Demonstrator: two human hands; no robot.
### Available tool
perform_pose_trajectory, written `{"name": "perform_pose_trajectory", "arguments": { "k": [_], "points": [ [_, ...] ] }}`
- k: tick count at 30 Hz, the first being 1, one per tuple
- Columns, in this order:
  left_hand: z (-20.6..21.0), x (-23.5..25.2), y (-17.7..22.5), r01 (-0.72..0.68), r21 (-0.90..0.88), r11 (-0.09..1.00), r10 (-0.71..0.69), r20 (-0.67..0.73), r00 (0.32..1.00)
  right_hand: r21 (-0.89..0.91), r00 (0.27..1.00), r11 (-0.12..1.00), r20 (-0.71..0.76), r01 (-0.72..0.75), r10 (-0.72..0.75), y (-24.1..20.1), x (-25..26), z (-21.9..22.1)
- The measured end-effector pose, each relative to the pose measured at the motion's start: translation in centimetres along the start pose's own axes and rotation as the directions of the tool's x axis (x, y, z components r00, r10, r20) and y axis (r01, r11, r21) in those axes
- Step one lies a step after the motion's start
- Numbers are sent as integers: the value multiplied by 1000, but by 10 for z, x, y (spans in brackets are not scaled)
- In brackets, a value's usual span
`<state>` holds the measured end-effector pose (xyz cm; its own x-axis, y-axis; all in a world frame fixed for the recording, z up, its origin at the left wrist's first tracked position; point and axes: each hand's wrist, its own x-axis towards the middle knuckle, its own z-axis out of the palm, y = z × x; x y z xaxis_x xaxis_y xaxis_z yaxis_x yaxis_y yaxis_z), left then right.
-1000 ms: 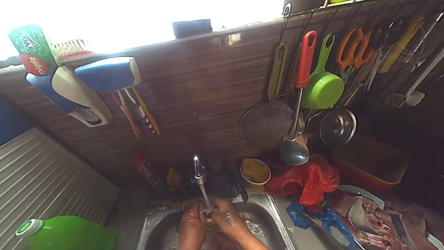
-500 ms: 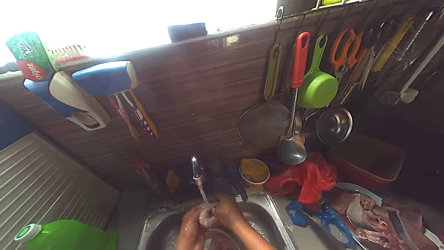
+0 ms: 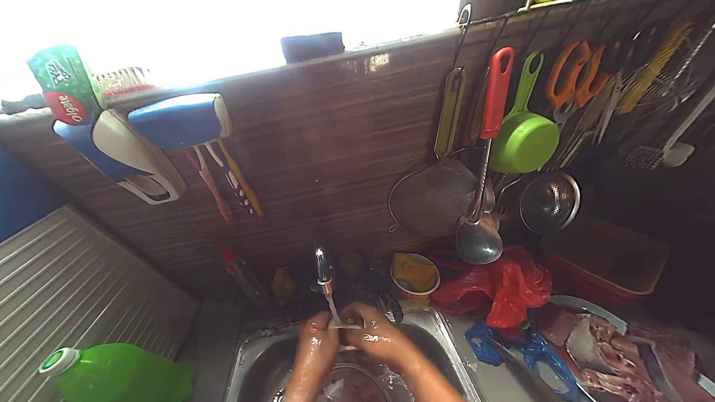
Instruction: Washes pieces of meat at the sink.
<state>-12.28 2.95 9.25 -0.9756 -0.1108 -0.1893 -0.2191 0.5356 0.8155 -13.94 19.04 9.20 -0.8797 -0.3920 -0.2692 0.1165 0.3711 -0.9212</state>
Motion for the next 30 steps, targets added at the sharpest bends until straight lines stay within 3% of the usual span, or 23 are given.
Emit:
{"name": "perform_pose_trajectory", "arguments": {
  "k": [2, 4, 6, 10, 12, 14, 17, 20, 21, 23, 25, 26, 30],
  "points": [
    [3, -6, 10, -23, -15, 1000, 23, 17, 1000, 87, 1000, 996, -8, 24, -24, 2, 1, 8],
    [2, -12, 20, -105, 47, 993, 106, -17, 994, -14, 994, 1000, -113, 8, -9, 1, 6, 14],
    [3, -17, 23, -164, -61, 985, 159, -82, 984, -161, 984, 986, -176, -50, 21, -1, 9, 16],
    [6, -22, 15, -47, -374, 926, -15, -160, 987, -302, 986, 947, -156, -109, 64, -8, 16, 14],
    [1, -18, -2, 0, -331, 944, -57, -163, 985, -346, 986, 937, -164, -53, -5, -19, 13, 11],
    [-5, -14, -18, 36, -298, 954, -62, -78, 995, -383, 980, 924, -182, 5, -81, -28, 9, 9],
    [-16, -11, -12, 51, -215, 975, -41, 52, 998, -407, 965, 913, -220, 41, -141, -38, 5, 8],
    [-24, -4, 4, 2, 4, 1000, -2, 51, 999, -449, 950, 886, -210, 114, -229, -60, -5, 7],
    [-25, -3, 10, -21, 7, 1000, 21, 20, 1000, -391, 951, 907, -189, 157, -246, -66, -8, 5],
    [-25, -3, 24, -35, -203, 979, 31, -23, 999, -70, 957, 966, -141, 247, -255, -58, -4, -5],
    [-27, -8, 38, 8, -424, 905, -1, 15, 1000, 318, 960, 910, -5, 267, -280, -34, 2, -15],
    [-28, -10, 41, 29, -498, 867, -8, 45, 999, 422, 957, 877, 62, 231, -283, -23, 2, -14],
    [-23, -23, 45, 17, -681, 732, 20, 46, 999, 529, 967, 842, 145, 102, -208, 20, -4, 28]
  ]
}}
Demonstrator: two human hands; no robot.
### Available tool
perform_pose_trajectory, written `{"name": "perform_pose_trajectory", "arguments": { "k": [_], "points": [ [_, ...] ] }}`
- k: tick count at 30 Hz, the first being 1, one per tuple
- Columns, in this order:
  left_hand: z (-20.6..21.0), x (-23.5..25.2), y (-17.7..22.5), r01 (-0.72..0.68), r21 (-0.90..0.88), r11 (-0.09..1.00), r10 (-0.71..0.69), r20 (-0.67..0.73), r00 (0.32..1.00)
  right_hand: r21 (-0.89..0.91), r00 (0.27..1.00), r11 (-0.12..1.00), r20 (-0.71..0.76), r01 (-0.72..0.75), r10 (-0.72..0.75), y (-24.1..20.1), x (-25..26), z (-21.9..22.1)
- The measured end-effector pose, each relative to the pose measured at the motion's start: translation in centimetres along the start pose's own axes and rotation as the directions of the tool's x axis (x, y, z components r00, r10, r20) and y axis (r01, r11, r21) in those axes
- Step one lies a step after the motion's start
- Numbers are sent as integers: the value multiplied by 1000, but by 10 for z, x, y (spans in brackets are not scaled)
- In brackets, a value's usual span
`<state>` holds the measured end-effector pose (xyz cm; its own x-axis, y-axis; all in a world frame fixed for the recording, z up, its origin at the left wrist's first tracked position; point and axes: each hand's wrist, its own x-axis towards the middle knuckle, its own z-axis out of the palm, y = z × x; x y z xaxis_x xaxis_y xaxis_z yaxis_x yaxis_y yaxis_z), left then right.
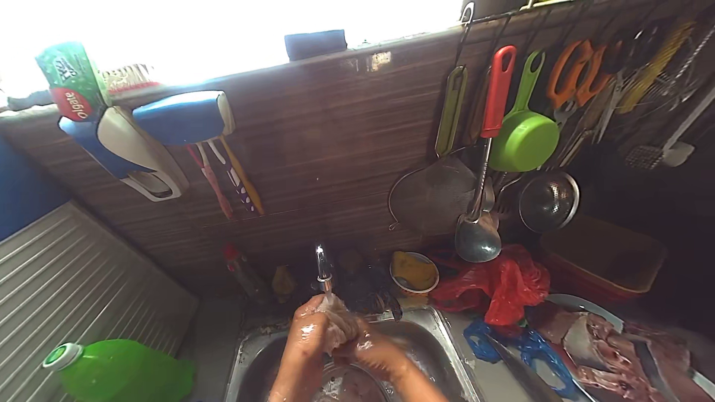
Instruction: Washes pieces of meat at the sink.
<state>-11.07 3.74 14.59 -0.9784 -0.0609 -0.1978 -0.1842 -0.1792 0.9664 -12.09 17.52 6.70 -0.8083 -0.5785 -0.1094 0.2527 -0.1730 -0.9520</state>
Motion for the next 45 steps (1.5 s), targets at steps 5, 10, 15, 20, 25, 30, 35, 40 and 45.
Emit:
{"name": "perform_pose_trajectory", "arguments": {
  "k": [5, 10, 15, 20, 25, 30, 35, 40, 45],
  "points": [
    [-11, -22, 29, -168, -355, 920, 135, -115, 984, -195, 977, 960, -119, -199, 178, 67, 3, 0],
    [-53, -35, 46, -274, -270, 923, 208, -248, 946, -368, 920, 854, -279, -369, 277, 76, 1, -29],
    [-86, -26, -29, -4, 442, 897, 69, -130, 989, -386, 954, 875, -178, -292, 240, -11, 4, -25],
    [-44, -12, -107, -126, 500, 857, 73, 123, 990, -748, 986, 649, -45, -138, 158, -37, 16, 18],
    [-14, -8, -137, 55, 0, 999, -54, -76, 996, -788, 999, 615, -9, -32, 41, -45, 10, 27],
    [-15, 13, -138, 8, 631, 776, -55, 55, 997, -688, 984, 726, -121, 11, -129, -68, -9, 21],
    [-4, 19, -144, 41, 698, 714, -40, -18, 999, -588, 932, 787, -149, 185, -331, -101, -28, 26],
    [-18, 10, -136, -328, 724, 607, 212, 249, 945, -667, 986, 742, -66, 73, -156, -94, -21, 17],
    [-11, -8, -128, -41, 321, 946, 23, 61, 998, -751, 973, 620, -152, -228, 174, -38, 9, 11]
  ]
}}
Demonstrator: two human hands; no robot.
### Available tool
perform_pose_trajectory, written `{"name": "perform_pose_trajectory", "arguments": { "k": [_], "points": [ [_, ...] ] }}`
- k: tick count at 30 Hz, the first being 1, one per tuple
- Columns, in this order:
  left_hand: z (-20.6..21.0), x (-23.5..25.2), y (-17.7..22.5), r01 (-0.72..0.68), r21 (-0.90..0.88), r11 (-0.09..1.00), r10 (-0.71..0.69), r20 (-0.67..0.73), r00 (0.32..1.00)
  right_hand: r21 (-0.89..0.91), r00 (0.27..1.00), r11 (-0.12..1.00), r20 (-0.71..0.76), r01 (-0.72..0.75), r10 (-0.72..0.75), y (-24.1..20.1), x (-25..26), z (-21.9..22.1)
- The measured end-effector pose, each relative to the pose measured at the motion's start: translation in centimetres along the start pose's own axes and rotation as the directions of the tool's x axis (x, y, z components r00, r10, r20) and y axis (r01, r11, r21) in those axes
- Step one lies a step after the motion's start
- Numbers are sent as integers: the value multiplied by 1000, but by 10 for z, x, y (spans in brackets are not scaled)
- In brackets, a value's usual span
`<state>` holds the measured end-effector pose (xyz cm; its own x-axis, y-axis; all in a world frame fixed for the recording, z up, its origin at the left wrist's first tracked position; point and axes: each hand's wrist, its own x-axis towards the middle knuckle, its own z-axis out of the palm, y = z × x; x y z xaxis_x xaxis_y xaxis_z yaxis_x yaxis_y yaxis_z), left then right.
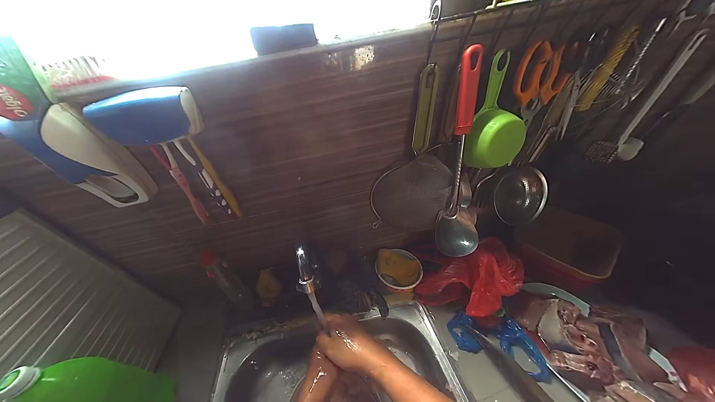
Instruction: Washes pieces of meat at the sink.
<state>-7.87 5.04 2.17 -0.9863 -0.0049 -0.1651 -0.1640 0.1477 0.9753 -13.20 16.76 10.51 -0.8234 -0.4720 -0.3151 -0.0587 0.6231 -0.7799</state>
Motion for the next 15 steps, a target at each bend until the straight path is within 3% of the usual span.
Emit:
{"name": "perform_pose_trajectory", "arguments": {
  "k": [2, 4, 8, 11, 15],
  "points": [
    [4, -3, -19, 57, -208, 976, -66, -36, 997, -43, 999, 999, 35, -27, 29, -2, -1, 7],
    [8, -1, -38, 86, -265, 960, -107, -66, 992, -112, 999, 994, 47, 6, 0, -4, -7, 12],
    [6, 8, -25, 147, 34, 989, -143, -85, 986, -54, 995, 996, -66, 75, -79, -9, -28, 6],
    [6, 18, -22, 99, 207, 973, -85, -76, 993, 37, 968, 988, -208, 150, -139, -13, -45, -8],
    [5, 29, -10, 149, 181, 972, -137, -78, 987, 316, 928, 925, -363, 210, -86, 5, -65, -20]
  ]
}}
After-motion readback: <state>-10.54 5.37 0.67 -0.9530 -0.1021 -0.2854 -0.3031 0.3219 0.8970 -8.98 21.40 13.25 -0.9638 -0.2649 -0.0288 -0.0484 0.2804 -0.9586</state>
